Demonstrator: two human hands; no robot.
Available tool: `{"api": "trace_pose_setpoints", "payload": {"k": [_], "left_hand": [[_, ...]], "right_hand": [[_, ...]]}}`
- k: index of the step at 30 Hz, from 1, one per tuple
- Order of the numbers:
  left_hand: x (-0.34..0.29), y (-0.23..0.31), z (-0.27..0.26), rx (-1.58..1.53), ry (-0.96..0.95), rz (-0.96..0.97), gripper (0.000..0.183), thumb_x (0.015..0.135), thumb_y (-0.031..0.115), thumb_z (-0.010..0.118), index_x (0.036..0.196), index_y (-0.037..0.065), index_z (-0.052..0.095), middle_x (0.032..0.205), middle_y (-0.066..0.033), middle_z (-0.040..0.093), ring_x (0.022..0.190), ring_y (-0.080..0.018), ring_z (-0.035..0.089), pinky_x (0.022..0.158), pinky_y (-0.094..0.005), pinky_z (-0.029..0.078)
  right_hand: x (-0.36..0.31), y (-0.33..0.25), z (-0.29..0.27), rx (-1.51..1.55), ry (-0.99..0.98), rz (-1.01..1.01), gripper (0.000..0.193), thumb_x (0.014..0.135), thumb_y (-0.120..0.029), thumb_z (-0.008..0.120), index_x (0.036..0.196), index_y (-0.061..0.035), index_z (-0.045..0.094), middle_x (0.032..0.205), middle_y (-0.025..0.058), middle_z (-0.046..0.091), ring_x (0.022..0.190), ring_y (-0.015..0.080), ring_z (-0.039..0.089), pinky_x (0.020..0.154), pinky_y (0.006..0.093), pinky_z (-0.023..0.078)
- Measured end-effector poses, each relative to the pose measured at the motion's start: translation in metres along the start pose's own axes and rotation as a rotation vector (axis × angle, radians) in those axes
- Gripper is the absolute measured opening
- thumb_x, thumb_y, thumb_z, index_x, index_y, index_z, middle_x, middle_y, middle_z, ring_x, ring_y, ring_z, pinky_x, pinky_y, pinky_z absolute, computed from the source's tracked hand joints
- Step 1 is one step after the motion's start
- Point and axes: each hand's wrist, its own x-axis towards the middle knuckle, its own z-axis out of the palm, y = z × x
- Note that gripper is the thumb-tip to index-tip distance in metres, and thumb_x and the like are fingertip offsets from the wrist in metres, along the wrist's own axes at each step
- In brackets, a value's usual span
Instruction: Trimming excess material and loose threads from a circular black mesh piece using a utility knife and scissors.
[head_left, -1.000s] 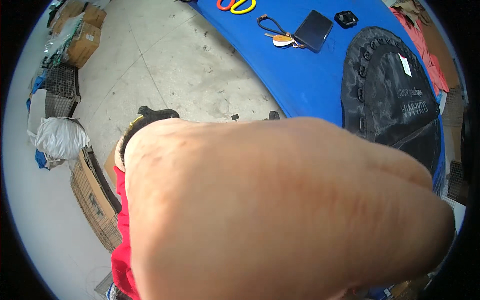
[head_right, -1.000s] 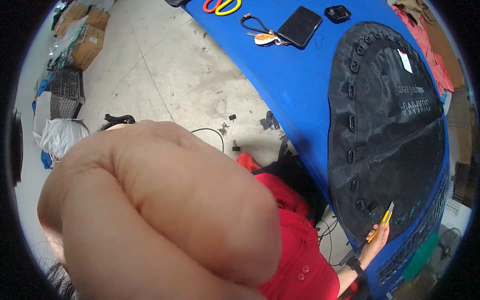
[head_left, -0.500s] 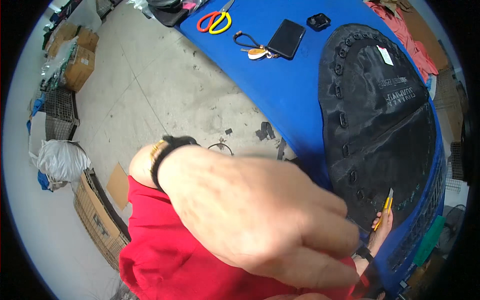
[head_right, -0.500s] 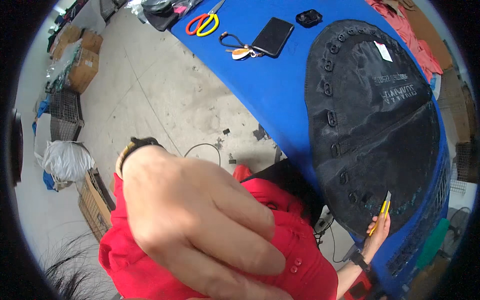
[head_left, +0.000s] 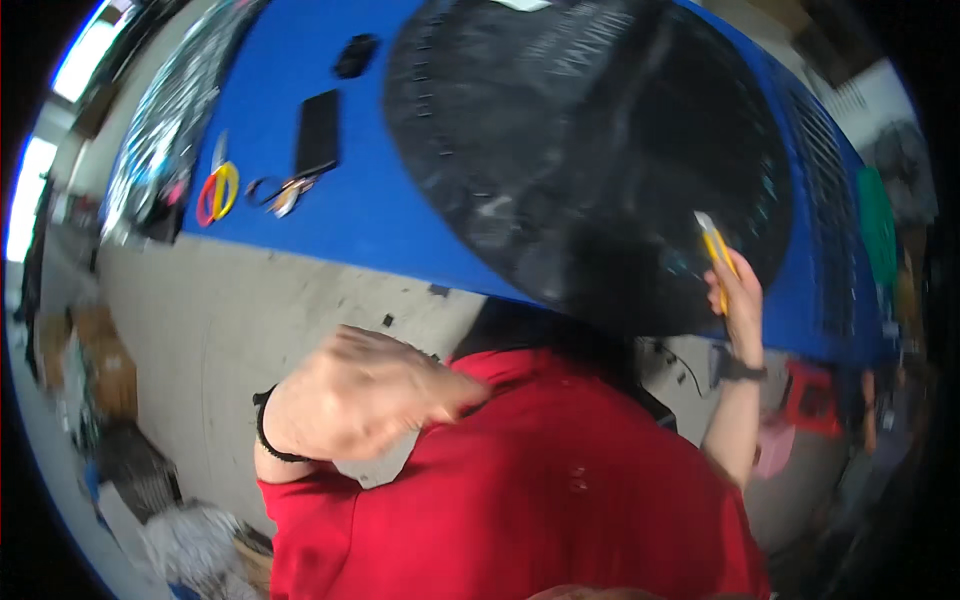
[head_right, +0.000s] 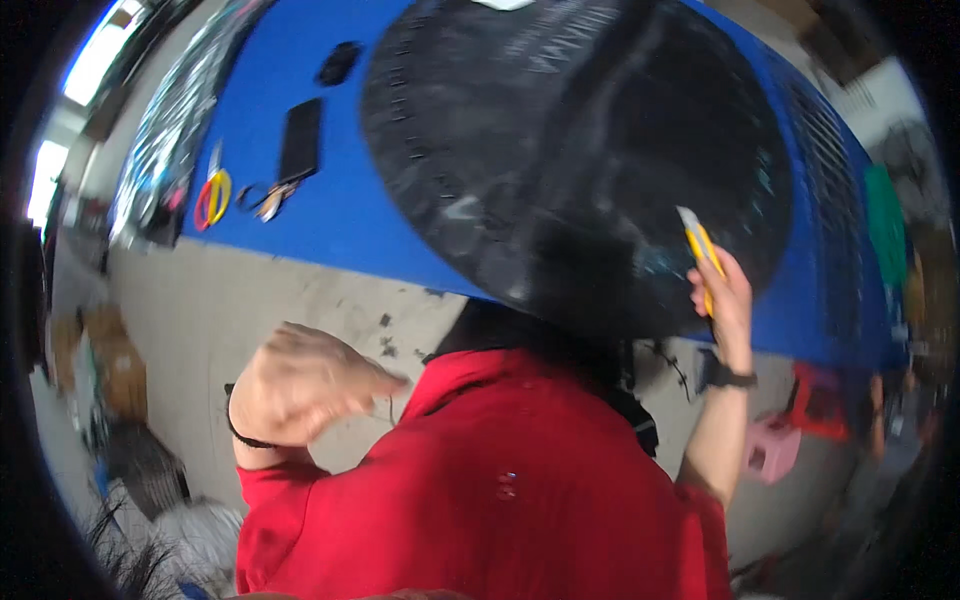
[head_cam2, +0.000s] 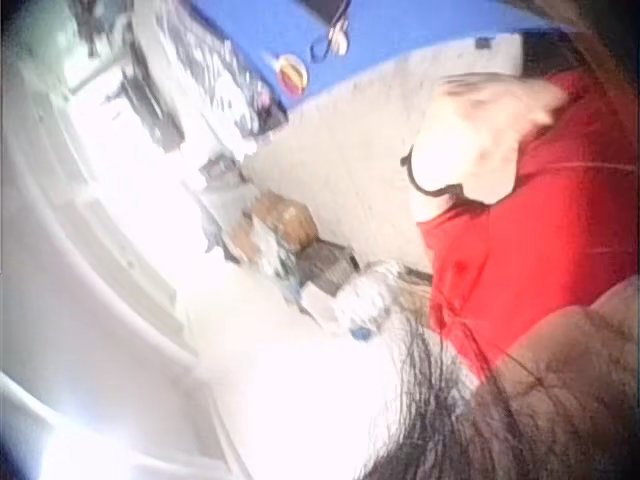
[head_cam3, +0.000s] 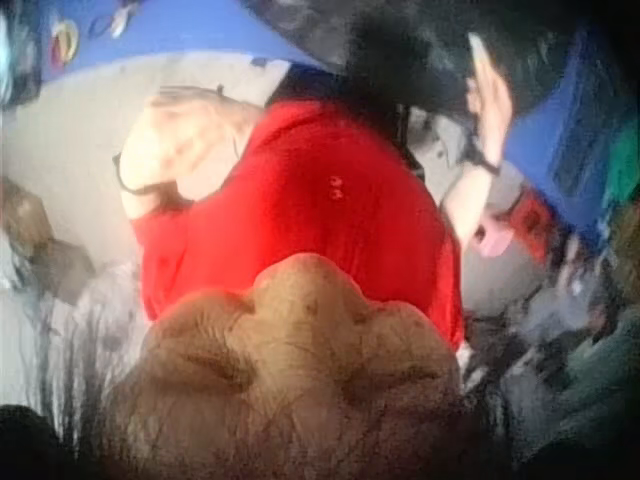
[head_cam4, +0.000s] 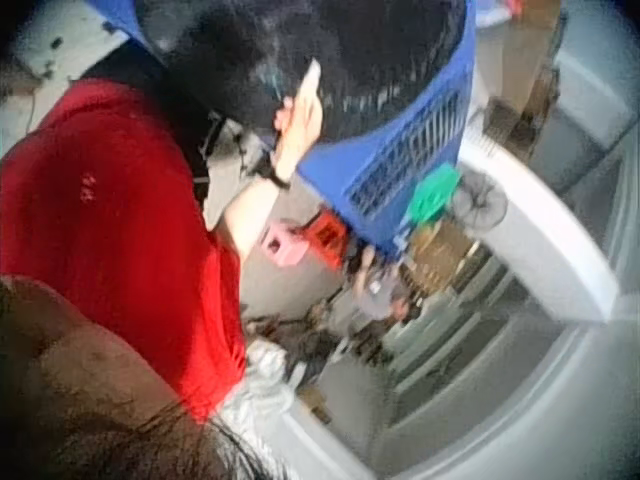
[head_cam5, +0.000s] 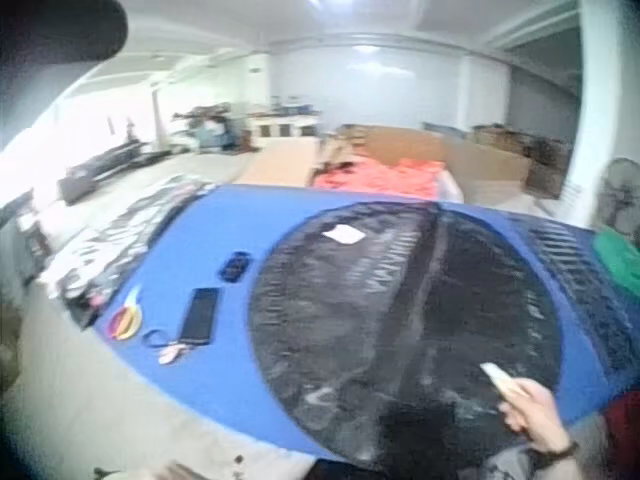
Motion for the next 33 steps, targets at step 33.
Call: {"api": "trace_pose_setpoints", "payload": {"k": [33], "left_hand": [[0.142,-0.117,0.141,-0.173,0.018,-0.576,0.029,0.097,0.001,0.077,0.084,0.011,0.052,0.076,0.0098,0.049,0.07,-0.0008,0.044,0.064,-0.0199,0.036]], "right_hand": [[0.0,0.005,-0.004,0.032,-0.118,-0.122,0.041,0.105,-0.027,0.068,0.137,-0.0024,0.066,0.089,0.0031,0.072,0.064,0.0067,0.064,0.054,0.023,0.052]]}}
